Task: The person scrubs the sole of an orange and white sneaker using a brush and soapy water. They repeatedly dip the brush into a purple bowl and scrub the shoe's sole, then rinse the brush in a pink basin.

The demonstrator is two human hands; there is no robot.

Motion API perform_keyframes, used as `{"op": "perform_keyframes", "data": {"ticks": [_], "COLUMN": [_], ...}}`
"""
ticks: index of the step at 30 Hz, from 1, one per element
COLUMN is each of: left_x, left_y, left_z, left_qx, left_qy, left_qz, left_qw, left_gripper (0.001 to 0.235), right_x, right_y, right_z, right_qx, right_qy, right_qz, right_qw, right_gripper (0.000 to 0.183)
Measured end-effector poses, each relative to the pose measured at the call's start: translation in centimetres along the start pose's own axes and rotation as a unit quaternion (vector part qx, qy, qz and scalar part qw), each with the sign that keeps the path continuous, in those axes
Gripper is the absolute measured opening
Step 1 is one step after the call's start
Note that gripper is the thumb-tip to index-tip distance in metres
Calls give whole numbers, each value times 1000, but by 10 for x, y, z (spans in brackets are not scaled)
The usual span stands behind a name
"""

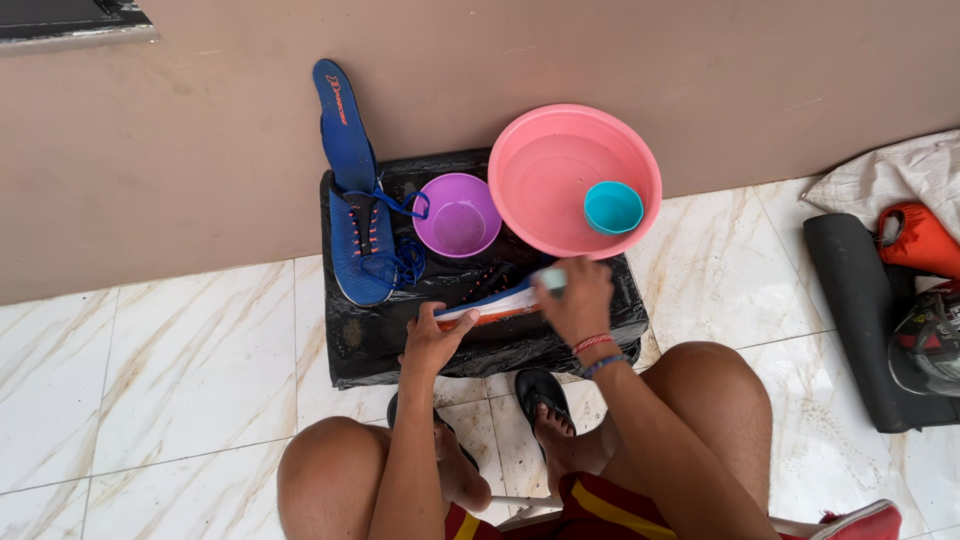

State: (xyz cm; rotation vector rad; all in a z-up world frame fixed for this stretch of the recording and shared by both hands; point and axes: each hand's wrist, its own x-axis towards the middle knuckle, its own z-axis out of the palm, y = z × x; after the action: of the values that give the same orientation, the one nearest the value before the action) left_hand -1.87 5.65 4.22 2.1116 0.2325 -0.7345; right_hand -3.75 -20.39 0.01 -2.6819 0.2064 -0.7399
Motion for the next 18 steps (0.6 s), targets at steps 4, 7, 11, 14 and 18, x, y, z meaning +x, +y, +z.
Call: {"op": "perform_keyframes", "data": {"ticks": [4, 7, 11, 14, 18], "left_x": [7, 4, -6, -2, 5], "left_y": [-6, -2, 2, -2, -5], "left_z": [6, 3, 0, 4, 4], "left_qx": [27, 15, 4, 10, 25], "left_qy": [6, 4, 3, 0, 1], "left_qz": [-7, 7, 9, 10, 10], "left_qw": [1000, 1000, 1000, 1000, 1000], "left_gripper": [93, 92, 93, 93, 93], "right_x": [-7, -16, -7, -4, -19], "right_y": [3, -31, -12, -7, -38], "right_z": [7, 4, 8, 2, 10], "right_qx": [18, 67, 75, -22, 78], "right_qy": [53, -27, -56, 3, -76], "right_qz": [22, -74, -53, 36, -52], "right_qw": [998, 995, 994, 999, 993], "right_gripper": [28, 36, 38, 38, 33]}}
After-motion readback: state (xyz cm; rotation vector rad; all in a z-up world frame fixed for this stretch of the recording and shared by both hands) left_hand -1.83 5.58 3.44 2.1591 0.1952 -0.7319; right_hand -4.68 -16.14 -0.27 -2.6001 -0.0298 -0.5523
